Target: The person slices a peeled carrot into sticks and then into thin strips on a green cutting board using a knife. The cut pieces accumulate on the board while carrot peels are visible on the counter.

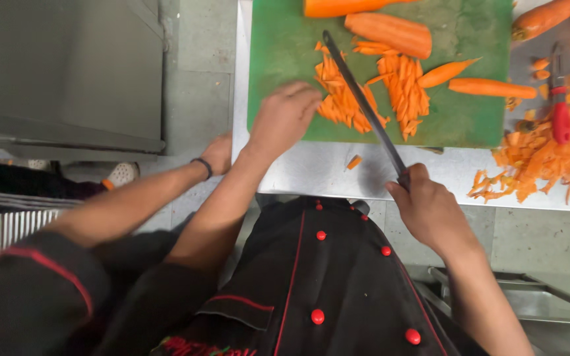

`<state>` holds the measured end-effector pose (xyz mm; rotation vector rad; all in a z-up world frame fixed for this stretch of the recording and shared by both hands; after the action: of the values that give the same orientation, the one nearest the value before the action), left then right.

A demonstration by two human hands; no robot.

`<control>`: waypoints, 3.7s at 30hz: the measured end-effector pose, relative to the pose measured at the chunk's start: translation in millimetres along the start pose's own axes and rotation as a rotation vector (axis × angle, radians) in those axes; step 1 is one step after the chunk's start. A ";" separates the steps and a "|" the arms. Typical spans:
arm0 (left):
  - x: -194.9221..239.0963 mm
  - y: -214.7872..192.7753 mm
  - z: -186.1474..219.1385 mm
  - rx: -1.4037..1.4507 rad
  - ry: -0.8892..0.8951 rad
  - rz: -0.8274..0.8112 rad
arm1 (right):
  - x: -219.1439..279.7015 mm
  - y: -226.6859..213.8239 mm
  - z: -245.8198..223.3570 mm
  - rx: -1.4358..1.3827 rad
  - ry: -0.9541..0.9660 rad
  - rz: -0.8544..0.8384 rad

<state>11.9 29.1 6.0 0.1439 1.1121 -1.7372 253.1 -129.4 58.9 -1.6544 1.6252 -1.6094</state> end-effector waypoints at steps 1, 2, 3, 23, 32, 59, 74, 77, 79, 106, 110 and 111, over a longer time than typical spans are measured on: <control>3.4 -4.7 -9.7 -0.058 0.036 0.093 | 9.3 -8.5 -0.4 -0.037 -0.001 0.031; 11.9 -11.5 -23.2 -0.116 0.073 0.186 | 14.4 -16.7 -0.8 -0.075 -0.002 0.063; 27.2 -19.1 -44.9 -0.133 0.012 0.168 | 17.7 -17.5 -1.7 -0.074 0.014 0.012; 301.9 -42.1 -135.2 0.051 -0.656 -0.826 | 9.0 22.8 12.4 -0.164 0.114 0.287; -45.5 -103.7 106.9 0.415 0.127 0.103 | 1.3 -17.1 63.7 -0.456 0.115 0.380; -160.1 181.4 53.4 0.322 -0.022 -0.501 | -56.5 -85.4 127.3 -1.079 -0.008 0.385; -196.3 322.5 52.8 -0.098 0.337 -0.771 | 42.3 0.5 148.2 -1.074 0.241 0.408; -202.2 324.6 46.2 -0.054 0.146 -0.812 | 45.6 8.5 149.2 -1.094 0.191 0.411; -202.5 323.7 47.6 -0.109 0.045 -0.876 | 47.2 9.0 150.0 -1.069 0.210 0.417; -54.0 7.3 -9.4 0.531 -0.791 0.029 | 9.1 18.5 122.6 -0.404 0.007 -0.230; -16.3 52.7 -2.5 0.651 -0.767 0.198 | -14.5 18.4 87.5 -0.458 0.054 -0.223; -13.6 59.8 -1.3 0.507 -0.767 0.152 | -16.7 16.0 80.3 -0.435 0.068 -0.224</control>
<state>65.2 36.3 -23.4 -0.1237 0.0966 -1.6764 316.9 -156.9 12.5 -2.0786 1.9943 -1.4966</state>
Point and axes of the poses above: each hand's wrist, its own x-axis away from the middle knuckle, its own y-axis out of the palm, z = x × y, the point moved 3 cm from there along -x, towards the middle knuckle, and after that the axes turned 10 degrees about y, right-handed, at the moved point
